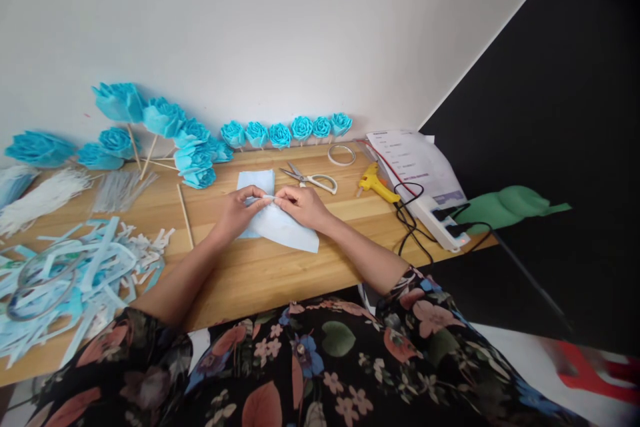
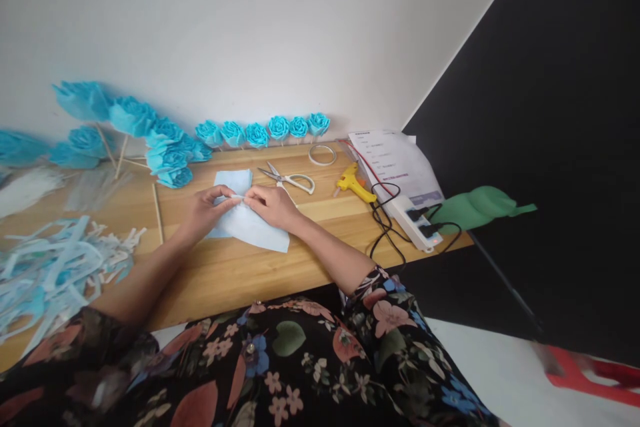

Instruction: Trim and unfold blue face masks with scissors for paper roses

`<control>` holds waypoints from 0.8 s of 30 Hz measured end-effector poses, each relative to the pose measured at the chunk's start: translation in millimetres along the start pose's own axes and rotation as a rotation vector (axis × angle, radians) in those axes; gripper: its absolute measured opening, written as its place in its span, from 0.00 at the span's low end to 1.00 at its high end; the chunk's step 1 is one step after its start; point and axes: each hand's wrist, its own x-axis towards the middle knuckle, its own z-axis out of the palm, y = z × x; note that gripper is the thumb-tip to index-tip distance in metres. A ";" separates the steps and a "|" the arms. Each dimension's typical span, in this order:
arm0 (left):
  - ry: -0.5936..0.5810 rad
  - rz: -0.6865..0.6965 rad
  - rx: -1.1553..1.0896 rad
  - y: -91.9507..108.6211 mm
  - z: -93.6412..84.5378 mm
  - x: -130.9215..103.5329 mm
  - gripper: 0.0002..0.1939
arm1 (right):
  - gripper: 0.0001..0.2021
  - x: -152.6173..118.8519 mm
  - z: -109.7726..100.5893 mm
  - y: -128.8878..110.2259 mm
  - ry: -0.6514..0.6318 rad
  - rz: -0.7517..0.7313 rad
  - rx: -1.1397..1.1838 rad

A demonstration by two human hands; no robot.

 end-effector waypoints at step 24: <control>-0.044 -0.029 0.013 -5.1 -4.8 2.4 0.15 | 0.09 0.1 0.4 2.5 0.006 0.008 -0.010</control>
